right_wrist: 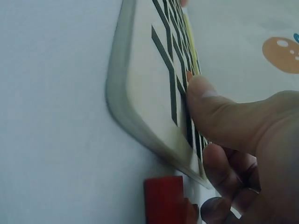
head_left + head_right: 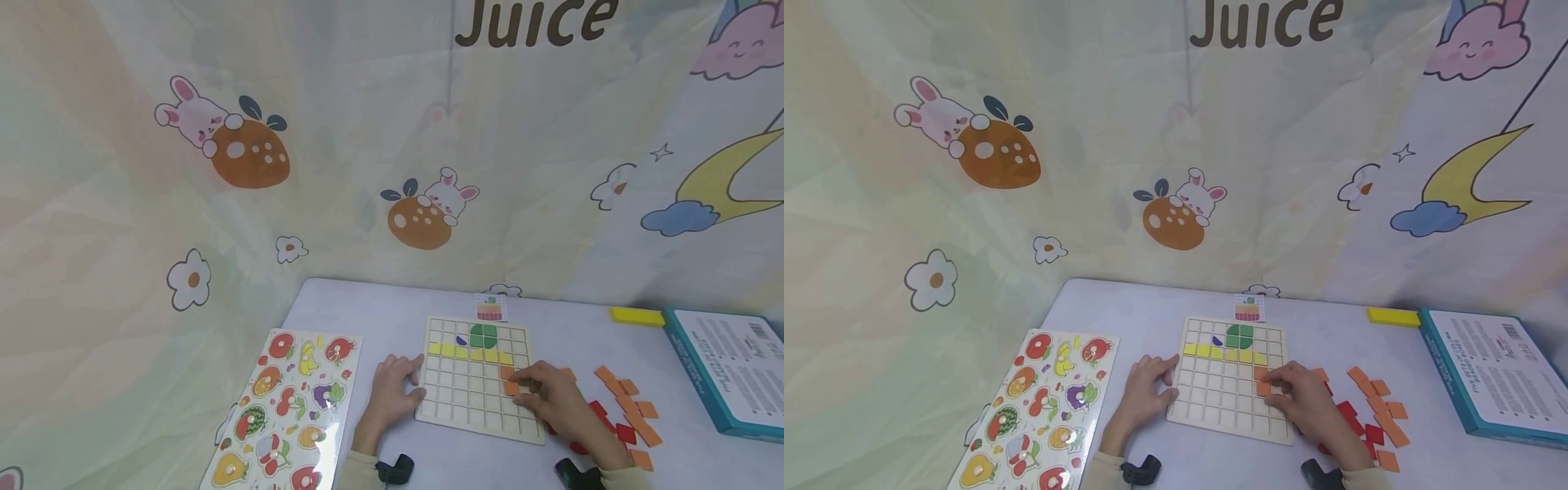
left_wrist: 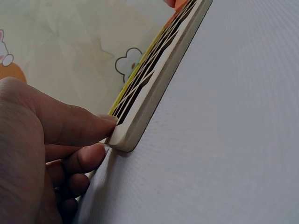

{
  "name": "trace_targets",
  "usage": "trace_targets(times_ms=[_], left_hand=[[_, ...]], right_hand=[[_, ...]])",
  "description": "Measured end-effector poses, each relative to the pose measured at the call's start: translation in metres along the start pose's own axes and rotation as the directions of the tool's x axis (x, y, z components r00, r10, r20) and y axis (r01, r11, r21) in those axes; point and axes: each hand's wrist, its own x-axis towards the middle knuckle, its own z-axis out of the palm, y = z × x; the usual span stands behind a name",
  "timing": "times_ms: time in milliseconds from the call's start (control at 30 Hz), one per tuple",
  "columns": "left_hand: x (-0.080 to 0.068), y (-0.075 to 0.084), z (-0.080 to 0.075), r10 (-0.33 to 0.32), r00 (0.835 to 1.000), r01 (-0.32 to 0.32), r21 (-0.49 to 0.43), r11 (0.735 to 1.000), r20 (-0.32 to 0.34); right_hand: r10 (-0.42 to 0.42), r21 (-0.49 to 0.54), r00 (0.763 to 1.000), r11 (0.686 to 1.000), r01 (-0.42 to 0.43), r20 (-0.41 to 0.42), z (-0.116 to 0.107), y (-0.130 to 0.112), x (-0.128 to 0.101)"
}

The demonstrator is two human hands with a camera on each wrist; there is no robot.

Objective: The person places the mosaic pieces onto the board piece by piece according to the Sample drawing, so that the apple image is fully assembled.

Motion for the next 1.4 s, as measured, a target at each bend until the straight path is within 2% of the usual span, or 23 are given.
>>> trace_targets(times_ms=[200, 400, 933, 1100, 1300, 1400], left_hand=[[0.000, 0.002, -0.002, -0.008, 1.000, 0.008, 0.003, 1.000, 0.002], [0.000, 0.002, -0.002, -0.004, 1.000, 0.004, 0.002, 1.000, 0.000], [0.000, 0.002, -0.001, -0.006, 1.000, 0.006, 0.006, 1.000, 0.005], [0.000, 0.001, 0.002, 0.003, 1.000, -0.003, 0.017, 1.000, 0.000], [0.000, 0.000, 0.002, 0.018, 1.000, -0.017, 0.020, 1.000, -0.007], [0.000, 0.000, 0.000, 0.024, 1.000, -0.024, 0.023, 0.999, -0.011]], right_hand=[[0.015, -0.026, 1.000, 1.000, -0.014, 0.012, 0.000, -0.003, 0.003], [0.037, -0.009, 0.999, 0.999, -0.037, 0.022, 0.000, -0.002, 0.003], [0.025, -0.050, 0.999, 0.998, -0.027, -0.031, 0.004, 0.002, 0.003], [0.064, -0.044, 0.997, 0.997, -0.065, -0.031, -0.012, 0.011, -0.004], [0.144, -0.094, 0.987, 0.984, -0.150, -0.064, -0.043, 0.043, -0.009], [0.153, -0.110, 0.985, 0.981, -0.161, -0.083, -0.052, 0.057, -0.007]])
